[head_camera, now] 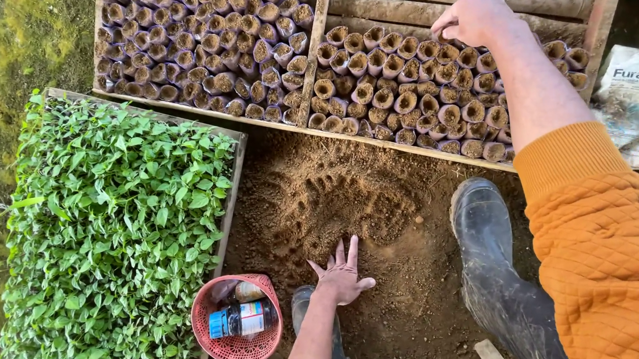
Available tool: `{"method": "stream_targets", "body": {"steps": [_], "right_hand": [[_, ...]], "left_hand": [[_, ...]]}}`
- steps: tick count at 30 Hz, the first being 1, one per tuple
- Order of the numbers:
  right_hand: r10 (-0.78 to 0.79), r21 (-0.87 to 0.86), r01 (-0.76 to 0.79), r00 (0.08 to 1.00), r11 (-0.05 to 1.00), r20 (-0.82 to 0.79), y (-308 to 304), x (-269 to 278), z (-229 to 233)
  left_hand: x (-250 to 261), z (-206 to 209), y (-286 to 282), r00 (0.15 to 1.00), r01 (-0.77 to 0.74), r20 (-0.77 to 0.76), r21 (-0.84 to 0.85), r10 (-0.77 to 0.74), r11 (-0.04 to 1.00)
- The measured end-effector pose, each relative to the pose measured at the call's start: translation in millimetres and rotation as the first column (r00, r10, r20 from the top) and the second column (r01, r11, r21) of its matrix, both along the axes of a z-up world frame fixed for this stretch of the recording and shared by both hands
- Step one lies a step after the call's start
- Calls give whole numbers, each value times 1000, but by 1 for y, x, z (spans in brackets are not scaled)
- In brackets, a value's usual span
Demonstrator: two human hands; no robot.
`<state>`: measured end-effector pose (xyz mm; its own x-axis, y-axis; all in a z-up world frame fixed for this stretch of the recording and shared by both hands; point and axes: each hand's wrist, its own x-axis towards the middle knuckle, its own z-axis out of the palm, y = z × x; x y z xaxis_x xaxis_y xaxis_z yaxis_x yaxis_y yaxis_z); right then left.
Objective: The person scoops soil from a pile on the ground and packs it into small plastic seedling pots arranged in wooden trays. They repeatedly fill the pots by hand and place them into the trays next to a bed of green seedlings.
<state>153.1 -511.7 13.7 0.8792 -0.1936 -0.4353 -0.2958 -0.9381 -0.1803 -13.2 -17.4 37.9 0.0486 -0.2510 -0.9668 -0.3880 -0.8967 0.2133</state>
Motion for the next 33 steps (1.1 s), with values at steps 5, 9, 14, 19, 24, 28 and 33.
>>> {"method": "stream_targets", "body": {"steps": [5, 9, 14, 19, 24, 28, 33], "right_hand": [[-48, -52, 54, 994, 997, 101, 0, -8, -15], [-236, 70, 230, 855, 971, 462, 38, -22, 26], [-393, 279, 294, 477, 914, 786, 145, -55, 44], [-531, 495, 203, 430, 845, 730, 295, -145, 44], [-417, 396, 203, 694, 895, 586, 400, -257, -7], [-238, 237, 103, 713, 966, 659, 424, -284, -10], [100, -8, -194, 472, 981, 876, 438, -274, 0]], "left_hand": [[-2, -5, 3, 1000, 1, 4, -11, -1, 1000], [-1, -3, 4, 1000, 1, 4, -23, -1, 1000], [-10, -7, 10, 994, -10, 104, -101, 20, 995], [-18, -12, 15, 971, 7, 235, -196, 40, 981], [-12, -58, 33, 907, -240, 233, -398, 351, 885], [-10, -54, 26, 549, -620, -24, -682, 835, 388], [-28, 0, 14, -11, -857, -540, -429, 842, -286]]}}
